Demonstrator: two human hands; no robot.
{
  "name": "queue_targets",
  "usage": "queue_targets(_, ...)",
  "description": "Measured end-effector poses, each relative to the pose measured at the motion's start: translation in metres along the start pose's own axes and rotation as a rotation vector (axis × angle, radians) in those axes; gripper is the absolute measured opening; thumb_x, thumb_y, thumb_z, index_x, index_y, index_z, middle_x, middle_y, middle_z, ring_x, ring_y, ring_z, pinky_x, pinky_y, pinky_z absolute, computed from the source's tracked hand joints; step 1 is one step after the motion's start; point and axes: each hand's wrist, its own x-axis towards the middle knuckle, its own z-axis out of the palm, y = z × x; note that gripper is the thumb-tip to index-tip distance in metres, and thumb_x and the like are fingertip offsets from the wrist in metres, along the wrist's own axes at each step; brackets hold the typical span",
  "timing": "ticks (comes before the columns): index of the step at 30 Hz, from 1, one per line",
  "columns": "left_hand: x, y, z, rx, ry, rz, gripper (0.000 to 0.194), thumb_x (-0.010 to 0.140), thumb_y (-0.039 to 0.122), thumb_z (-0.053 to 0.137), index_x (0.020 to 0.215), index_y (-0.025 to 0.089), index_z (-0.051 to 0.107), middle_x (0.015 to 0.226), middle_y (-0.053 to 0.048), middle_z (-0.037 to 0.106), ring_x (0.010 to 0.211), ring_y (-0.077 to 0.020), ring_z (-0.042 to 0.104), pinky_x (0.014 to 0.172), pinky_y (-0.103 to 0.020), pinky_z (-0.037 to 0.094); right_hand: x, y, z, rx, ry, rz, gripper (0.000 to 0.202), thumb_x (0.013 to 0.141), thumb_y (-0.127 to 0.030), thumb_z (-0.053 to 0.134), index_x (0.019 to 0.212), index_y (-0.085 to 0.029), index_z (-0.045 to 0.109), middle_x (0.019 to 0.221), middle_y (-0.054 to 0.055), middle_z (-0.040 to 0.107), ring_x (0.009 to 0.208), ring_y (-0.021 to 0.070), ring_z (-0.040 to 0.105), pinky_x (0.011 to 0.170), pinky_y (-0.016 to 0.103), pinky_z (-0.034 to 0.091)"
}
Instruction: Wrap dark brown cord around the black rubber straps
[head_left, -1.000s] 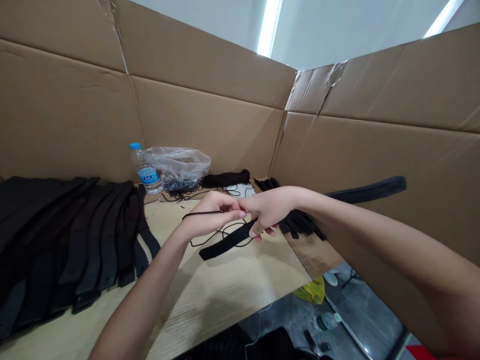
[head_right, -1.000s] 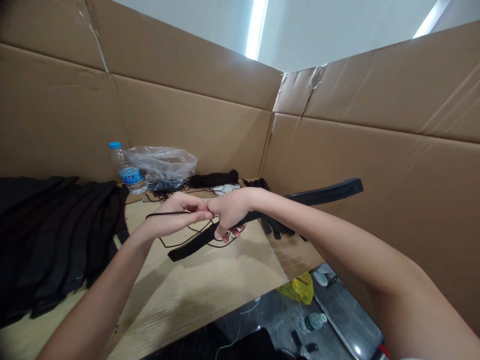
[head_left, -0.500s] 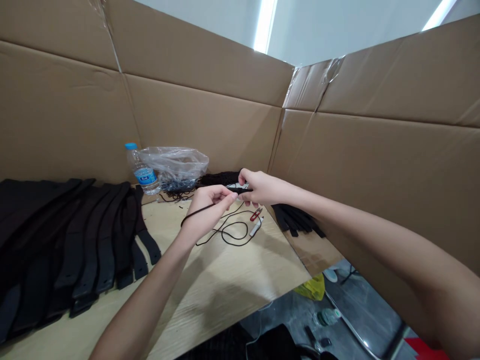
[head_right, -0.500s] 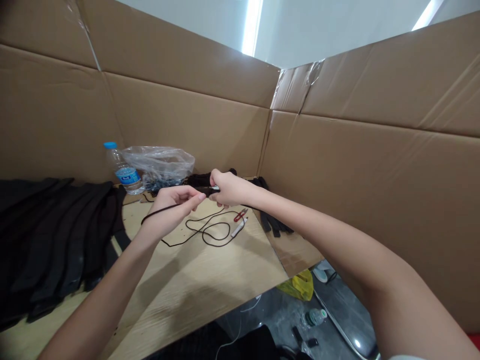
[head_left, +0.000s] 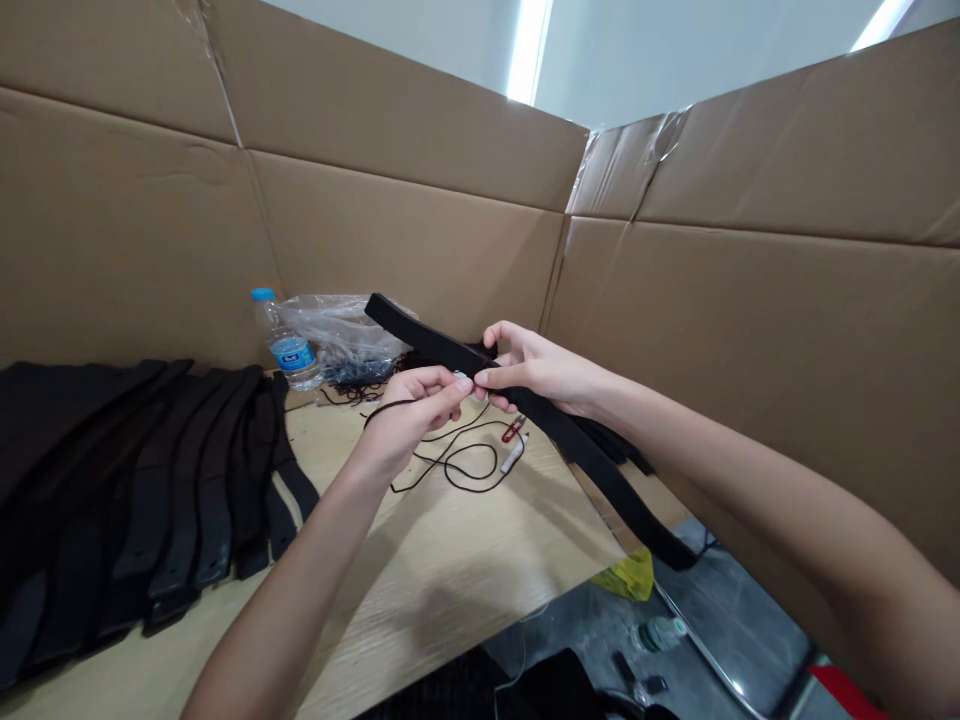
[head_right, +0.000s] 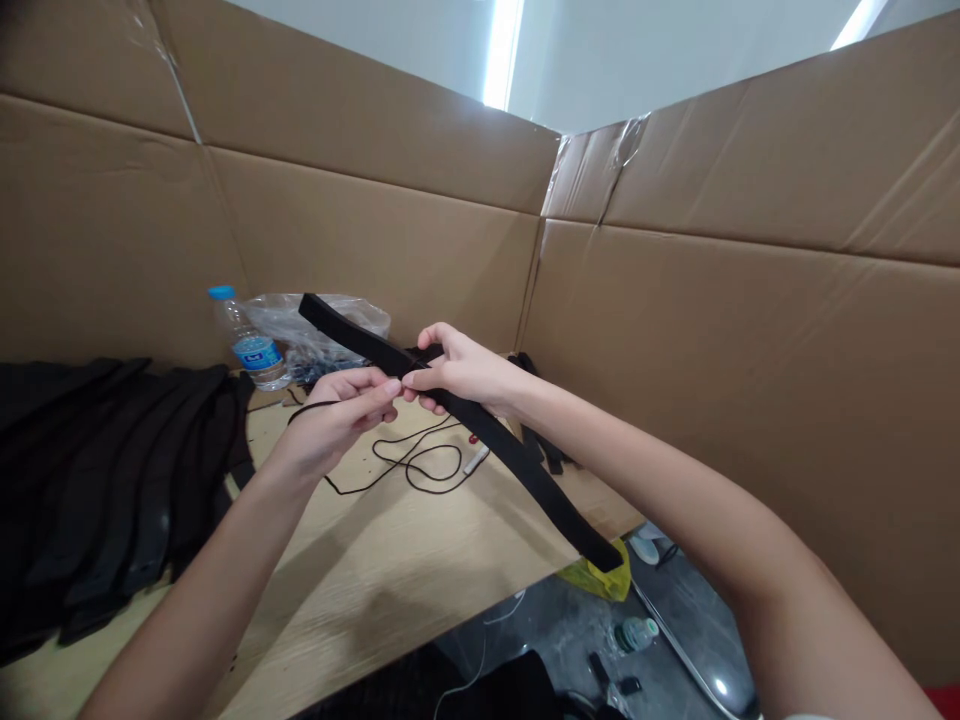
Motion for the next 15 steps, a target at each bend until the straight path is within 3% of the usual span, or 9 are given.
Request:
queue_targets(5, -0.0014, 0.0036, -0.0012, -0.076, -0.023, -0.050, 0.028, 0.062, 0.035, 0.078, 0.063, 0.013, 0.062, 0.059, -0.001, 0.058, 0.052, -0.0078, 0.050, 0.048, -0.018, 0.035, -0.0055, -0.0063, 0.0063, 0.122, -0.002, 0.024, 0.032, 0.082, -0.007, 0.055, 0.101, -0.022, 0.035, 0.059, -0.006, 0.057, 0.054, 0.0098, 0.056, 0.046, 0.017, 0.046)
queue_targets(10, -0.0004, 0.0043, -0.0010, -0.221, -0.102, -0.050, 0.033, 0.061, 0.026, 0.080, 0.090, 0.016, 0.067, 0.062, 0.001, 0.063, 0.052, -0.0088, 0.054, 0.047, -0.019, 0.038, -0.0076, -0.0070, 0.0078, 0.054, -0.043, -0.035, 0.024, 0.090, -0.014, 0.053, 0.104, -0.022, 0.036, 0.064, -0.003, 0.065, 0.059, 0.0115, 0.064, 0.053, 0.020, 0.053)
queue_targets(15, -0.0016, 0.0027, -0.0019, -0.195, -0.020, 0.033, 0.024, 0.061, 0.021, 0.080, 0.081, 0.014, 0.070, 0.055, 0.003, 0.060, 0.048, -0.0057, 0.049, 0.047, -0.017, 0.038, -0.0055, -0.0036, 0.0088, 0.119, -0.024, -0.062, 0.020, 0.092, -0.017, 0.054, 0.103, -0.021, 0.038, 0.064, -0.001, 0.069, 0.060, 0.0124, 0.068, 0.055, 0.021, 0.056)
